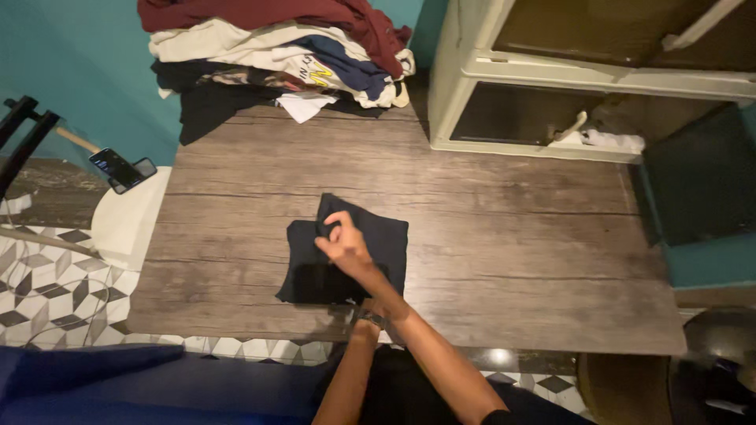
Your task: The person takes a shirt from a stack, spreads it flat on a table, and folds the sleeves and body of the shirt.
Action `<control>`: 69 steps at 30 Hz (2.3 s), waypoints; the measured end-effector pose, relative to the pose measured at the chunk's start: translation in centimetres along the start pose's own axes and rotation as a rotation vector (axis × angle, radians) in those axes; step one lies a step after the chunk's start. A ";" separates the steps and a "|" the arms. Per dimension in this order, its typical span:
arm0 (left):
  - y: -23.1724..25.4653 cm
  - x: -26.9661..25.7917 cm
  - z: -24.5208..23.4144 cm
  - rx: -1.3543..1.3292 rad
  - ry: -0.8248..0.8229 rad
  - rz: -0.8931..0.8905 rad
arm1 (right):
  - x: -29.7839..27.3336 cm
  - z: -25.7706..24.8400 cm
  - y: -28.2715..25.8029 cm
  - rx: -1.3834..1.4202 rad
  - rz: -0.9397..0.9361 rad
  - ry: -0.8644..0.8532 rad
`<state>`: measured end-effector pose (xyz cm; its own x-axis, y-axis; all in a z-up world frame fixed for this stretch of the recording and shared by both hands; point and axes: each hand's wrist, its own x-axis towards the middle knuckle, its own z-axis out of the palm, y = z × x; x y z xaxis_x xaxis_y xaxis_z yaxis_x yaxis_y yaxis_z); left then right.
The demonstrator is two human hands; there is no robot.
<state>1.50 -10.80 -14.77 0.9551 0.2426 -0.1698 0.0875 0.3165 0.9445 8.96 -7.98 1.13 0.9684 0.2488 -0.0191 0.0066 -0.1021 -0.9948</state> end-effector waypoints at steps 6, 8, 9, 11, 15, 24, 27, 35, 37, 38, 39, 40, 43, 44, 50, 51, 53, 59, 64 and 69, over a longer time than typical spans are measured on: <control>-3.8 -3.6 -4.8 -0.124 -0.002 -0.267 | 0.3 5.5 2.4 -0.347 0.028 -0.063; -4.0 -3.9 -5.4 -0.140 -0.015 -0.308 | 0.4 6.4 3.0 -0.394 0.059 -0.093; -3.9 -3.7 -5.6 -0.134 -0.021 -0.311 | 0.5 6.8 3.3 -0.441 0.088 -0.114; -3.9 -3.5 -5.9 -0.125 -0.035 -0.312 | 0.7 7.3 3.9 -0.458 0.092 -0.134; -3.9 -3.0 -5.6 -0.076 -0.059 -0.246 | 0.5 7.5 3.7 -0.440 0.062 -0.185; -3.2 1.4 -3.8 0.158 -0.109 0.123 | 1.0 -3.5 -1.1 -0.739 -0.287 0.258; -3.2 2.1 -4.1 0.192 -0.128 0.158 | 1.9 -8.5 0.2 -0.891 -0.074 0.184; -3.1 2.5 -3.6 0.198 -0.177 0.168 | 4.2 -15.0 6.1 -0.378 0.200 -0.373; -2.9 1.8 -3.3 0.181 -0.192 0.155 | 5.0 -16.0 7.6 -0.238 0.264 -0.470; -2.4 1.6 -2.8 0.181 -0.195 0.156 | 5.6 -16.8 8.2 -0.238 0.262 -0.468; -1.7 1.4 -2.2 0.111 -0.181 0.100 | 6.2 -17.6 8.7 -0.306 0.267 -0.476; -0.6 0.8 -1.6 -0.026 -0.156 -0.006 | 6.4 -18.3 9.2 -0.372 0.272 -0.484; 4.1 -1.1 -0.7 -0.945 0.064 -0.475 | 6.5 -20.6 10.4 -0.334 0.335 -0.450; 5.4 -1.9 -0.7 -1.187 0.169 -0.579 | 6.6 -21.3 10.6 -0.333 0.337 -0.448; 6.7 -4.7 -3.5 -1.066 0.173 -0.770 | 5.8 -24.0 10.0 -0.312 0.226 -0.347; 7.1 -5.5 -4.9 -0.742 0.050 -0.703 | 5.2 -24.4 9.4 -0.369 0.170 -0.277; 8.1 -6.4 -7.9 -0.417 -0.065 -0.625 | 4.1 -24.1 8.4 -0.418 0.116 -0.211; 11.1 -3.9 -11.1 0.316 0.226 0.016 | 1.4 -22.4 8.8 -0.565 -0.078 0.169; 15.2 2.6 -8.1 0.888 0.272 0.368 | -1.2 -21.2 8.4 -0.523 -0.197 0.361; 14.7 5.8 -6.8 1.017 0.277 0.384 | -2.8 -20.2 6.2 -0.607 -0.127 0.368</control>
<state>6.43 1.51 -3.81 0.8837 0.3990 0.2447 0.1126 -0.6888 0.7162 11.29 -28.78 -2.98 0.9715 -0.0357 0.2343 0.1584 -0.6379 -0.7536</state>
